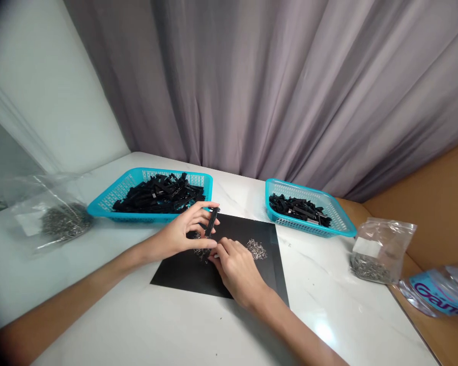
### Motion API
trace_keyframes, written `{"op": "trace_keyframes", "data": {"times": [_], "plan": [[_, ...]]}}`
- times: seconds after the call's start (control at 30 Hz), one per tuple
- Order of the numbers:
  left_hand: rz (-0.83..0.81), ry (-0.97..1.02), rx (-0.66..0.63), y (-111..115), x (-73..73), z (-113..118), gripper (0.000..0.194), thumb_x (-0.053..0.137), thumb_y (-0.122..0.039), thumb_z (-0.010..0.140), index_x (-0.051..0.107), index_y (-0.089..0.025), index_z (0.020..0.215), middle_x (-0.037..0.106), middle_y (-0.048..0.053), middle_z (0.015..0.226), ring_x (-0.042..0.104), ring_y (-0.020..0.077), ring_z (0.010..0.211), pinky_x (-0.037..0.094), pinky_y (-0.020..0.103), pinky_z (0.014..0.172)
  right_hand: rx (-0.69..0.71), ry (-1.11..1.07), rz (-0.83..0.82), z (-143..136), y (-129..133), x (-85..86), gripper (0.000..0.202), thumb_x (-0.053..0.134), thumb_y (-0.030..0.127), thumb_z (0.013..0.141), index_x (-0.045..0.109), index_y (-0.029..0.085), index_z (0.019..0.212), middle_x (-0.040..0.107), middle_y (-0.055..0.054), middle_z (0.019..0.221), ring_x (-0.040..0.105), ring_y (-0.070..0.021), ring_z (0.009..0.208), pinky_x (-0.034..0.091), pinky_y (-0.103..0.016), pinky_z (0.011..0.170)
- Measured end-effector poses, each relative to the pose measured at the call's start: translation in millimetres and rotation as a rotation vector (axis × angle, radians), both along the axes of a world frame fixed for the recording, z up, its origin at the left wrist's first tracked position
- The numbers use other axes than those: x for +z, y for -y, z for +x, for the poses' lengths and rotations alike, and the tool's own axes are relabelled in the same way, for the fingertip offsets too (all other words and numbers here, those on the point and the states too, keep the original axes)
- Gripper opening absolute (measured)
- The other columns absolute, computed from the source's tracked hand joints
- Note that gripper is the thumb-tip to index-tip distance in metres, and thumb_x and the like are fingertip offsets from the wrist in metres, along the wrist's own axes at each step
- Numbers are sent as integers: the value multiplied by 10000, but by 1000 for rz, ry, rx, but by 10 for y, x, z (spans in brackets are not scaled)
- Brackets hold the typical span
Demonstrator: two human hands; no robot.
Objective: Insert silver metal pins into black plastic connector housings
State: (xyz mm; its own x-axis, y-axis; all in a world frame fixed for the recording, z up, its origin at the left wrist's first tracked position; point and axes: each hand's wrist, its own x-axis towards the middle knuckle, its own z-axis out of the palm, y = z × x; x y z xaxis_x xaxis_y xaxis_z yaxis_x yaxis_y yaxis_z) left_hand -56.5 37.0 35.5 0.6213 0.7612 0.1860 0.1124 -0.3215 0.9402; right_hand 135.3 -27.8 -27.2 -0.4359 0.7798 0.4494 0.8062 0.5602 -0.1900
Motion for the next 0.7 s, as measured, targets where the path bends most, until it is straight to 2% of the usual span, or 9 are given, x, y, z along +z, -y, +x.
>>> {"op": "trace_keyframes", "data": {"times": [0.1,0.23,0.3,0.4,0.47,0.53,0.7], "plan": [[-18,10,-33,-12,-56,-16,748,841,-295,756,431,-287,1382,642,73,1181,676,227,1032,576,394,854,-4,10,17,3,-8,14,106,556,246,1031,651,199,1032,670,-67,962,635,-230,798,517,-357,713],[-1,25,-33,-52,-118,-33,667,790,-251,802,416,-280,1355,656,70,1166,688,212,1004,577,389,864,73,40,-33,31,74,75,265,553,304,1038,654,244,1276,664,-84,1111,645,-232,867,546,-369,750],[21,31,-19,-61,-128,-37,647,783,-251,817,416,-278,1350,651,66,1155,685,202,983,577,379,858,78,56,-36,30,97,87,297,533,287,1046,646,249,1319,665,-89,1122,648,-229,865,549,-369,746],[34,18,-5,-40,-105,-35,663,816,-301,808,423,-283,1341,622,67,1180,671,200,989,587,376,859,46,77,17,-4,64,63,230,567,251,1026,682,204,1221,689,-87,1038,653,-243,839,537,-378,720],[51,-3,13,-12,-70,-33,662,839,-337,790,447,-290,1321,582,79,1260,653,212,1055,594,379,880,31,94,55,-35,10,33,136,580,213,1014,695,185,1080,695,-78,956,654,-250,816,519,-379,705],[79,-20,38,10,-37,-33,637,848,-359,781,477,-293,1295,542,88,1349,628,235,1143,593,393,917,26,108,93,-60,-43,8,123,559,189,1018,674,184,977,691,-72,895,648,-248,785,499,-375,691],[207,-12,107,-19,-23,-47,584,834,-400,803,508,-266,1268,589,97,1341,606,278,1221,571,428,960,-9,47,111,-44,-88,50,185,450,216,1067,606,193,971,666,-67,865,623,-233,749,467,-351,671]]}}
